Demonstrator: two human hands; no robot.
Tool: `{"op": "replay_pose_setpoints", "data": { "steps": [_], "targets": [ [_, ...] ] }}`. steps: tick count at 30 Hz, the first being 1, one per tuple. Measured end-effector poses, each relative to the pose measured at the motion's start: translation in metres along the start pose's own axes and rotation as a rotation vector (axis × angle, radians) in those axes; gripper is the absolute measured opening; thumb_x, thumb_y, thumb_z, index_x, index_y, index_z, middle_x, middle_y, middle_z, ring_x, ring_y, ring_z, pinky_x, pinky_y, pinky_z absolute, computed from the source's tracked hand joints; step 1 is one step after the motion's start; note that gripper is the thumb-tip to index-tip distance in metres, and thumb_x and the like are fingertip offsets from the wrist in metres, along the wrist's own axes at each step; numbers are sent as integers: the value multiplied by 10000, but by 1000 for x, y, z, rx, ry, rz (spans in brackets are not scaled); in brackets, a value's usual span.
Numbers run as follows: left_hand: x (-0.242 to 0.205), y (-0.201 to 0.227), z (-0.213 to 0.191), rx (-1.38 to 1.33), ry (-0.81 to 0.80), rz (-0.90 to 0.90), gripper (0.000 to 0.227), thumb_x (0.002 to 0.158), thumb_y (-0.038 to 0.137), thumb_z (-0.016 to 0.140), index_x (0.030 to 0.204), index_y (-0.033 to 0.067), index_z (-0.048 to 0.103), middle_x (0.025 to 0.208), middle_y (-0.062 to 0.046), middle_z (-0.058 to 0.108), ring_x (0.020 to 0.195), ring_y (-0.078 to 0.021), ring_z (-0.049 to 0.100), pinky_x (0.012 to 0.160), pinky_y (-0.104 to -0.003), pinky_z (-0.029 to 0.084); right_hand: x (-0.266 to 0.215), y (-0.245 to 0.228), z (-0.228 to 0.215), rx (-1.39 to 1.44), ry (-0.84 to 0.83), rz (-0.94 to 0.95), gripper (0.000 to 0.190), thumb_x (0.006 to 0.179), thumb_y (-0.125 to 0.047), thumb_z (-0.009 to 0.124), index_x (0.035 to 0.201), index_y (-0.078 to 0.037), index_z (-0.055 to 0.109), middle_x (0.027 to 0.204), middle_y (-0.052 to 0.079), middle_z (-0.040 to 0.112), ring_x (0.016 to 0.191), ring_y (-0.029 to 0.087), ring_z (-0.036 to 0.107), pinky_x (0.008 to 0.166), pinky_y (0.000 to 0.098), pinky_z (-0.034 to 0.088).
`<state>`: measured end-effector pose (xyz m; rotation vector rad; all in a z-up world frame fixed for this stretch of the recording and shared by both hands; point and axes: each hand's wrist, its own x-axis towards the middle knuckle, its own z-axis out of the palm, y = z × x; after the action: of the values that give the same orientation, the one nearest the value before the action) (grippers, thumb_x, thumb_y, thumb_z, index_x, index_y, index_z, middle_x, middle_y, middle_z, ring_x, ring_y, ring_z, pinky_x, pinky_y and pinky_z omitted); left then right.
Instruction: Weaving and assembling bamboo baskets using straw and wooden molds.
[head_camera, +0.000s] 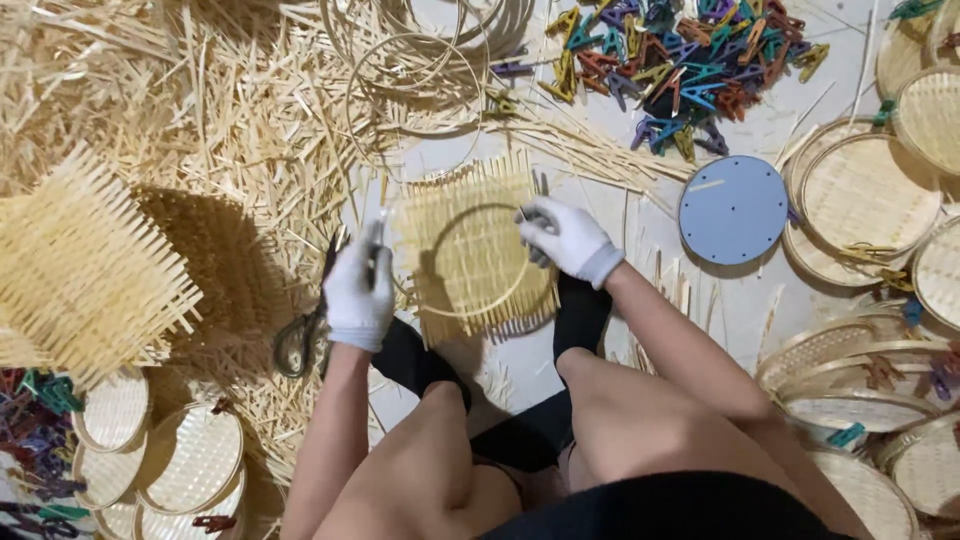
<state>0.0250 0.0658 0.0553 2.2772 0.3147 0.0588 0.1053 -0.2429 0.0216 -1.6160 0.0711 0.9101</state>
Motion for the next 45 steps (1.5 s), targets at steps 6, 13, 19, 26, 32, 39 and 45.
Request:
{"op": "replay_pose_setpoints", "data": {
  "steps": [6,13,19,26,32,39,45],
  "targets": [
    [-24,-15,40,2,-100,-94,359,963,166,719,1308,79,667,857,-140,725,708,-194,675,692,-347,550,-5,44,-7,-99,171,81,272,1020,-192,608,1258,-83,680,846,26,690,674,98,640,618,273,566],
    [-27,-17,51,-20,-113,-266,349,960,182,702,1290,77,657,857,-138,738,728,-208,699,708,-352,562,-10,28,7,-328,303,-46,309,979,-205,580,1280,-158,637,841,72,722,678,166,694,662,328,577],
    [-16,-24,66,56,-79,-174,330,940,145,702,1256,61,662,982,-173,725,837,-284,710,783,-399,564,0,25,13,-772,491,-144,275,943,-260,667,1201,-169,666,977,137,711,862,346,699,739,464,549],
    [-17,-38,79,127,-40,-140,311,904,120,735,1203,42,698,1041,-201,683,884,-359,685,807,-440,548,16,59,15,-810,592,-269,250,930,-234,669,1170,-165,683,1059,134,684,962,365,680,812,466,553],
    [-15,-51,82,150,-28,-94,297,848,127,773,1136,63,734,1031,-166,719,905,-339,704,829,-420,560,17,49,17,-867,520,-183,286,942,-253,696,1218,-175,697,1026,159,678,902,385,674,774,496,540],
    [-8,-42,82,307,-171,-229,247,874,128,801,1115,90,759,981,-159,739,919,-342,701,839,-413,542,28,66,6,-828,495,-215,348,893,-243,724,1233,-172,709,1048,158,686,938,389,669,798,489,533],
    [-2,-53,88,10,-111,-530,410,859,137,796,1261,189,739,1108,-78,794,999,-185,777,941,-304,582,35,65,2,-734,525,-288,362,793,-240,809,1149,-184,768,1080,126,720,953,334,696,832,421,550]
  ]
}}
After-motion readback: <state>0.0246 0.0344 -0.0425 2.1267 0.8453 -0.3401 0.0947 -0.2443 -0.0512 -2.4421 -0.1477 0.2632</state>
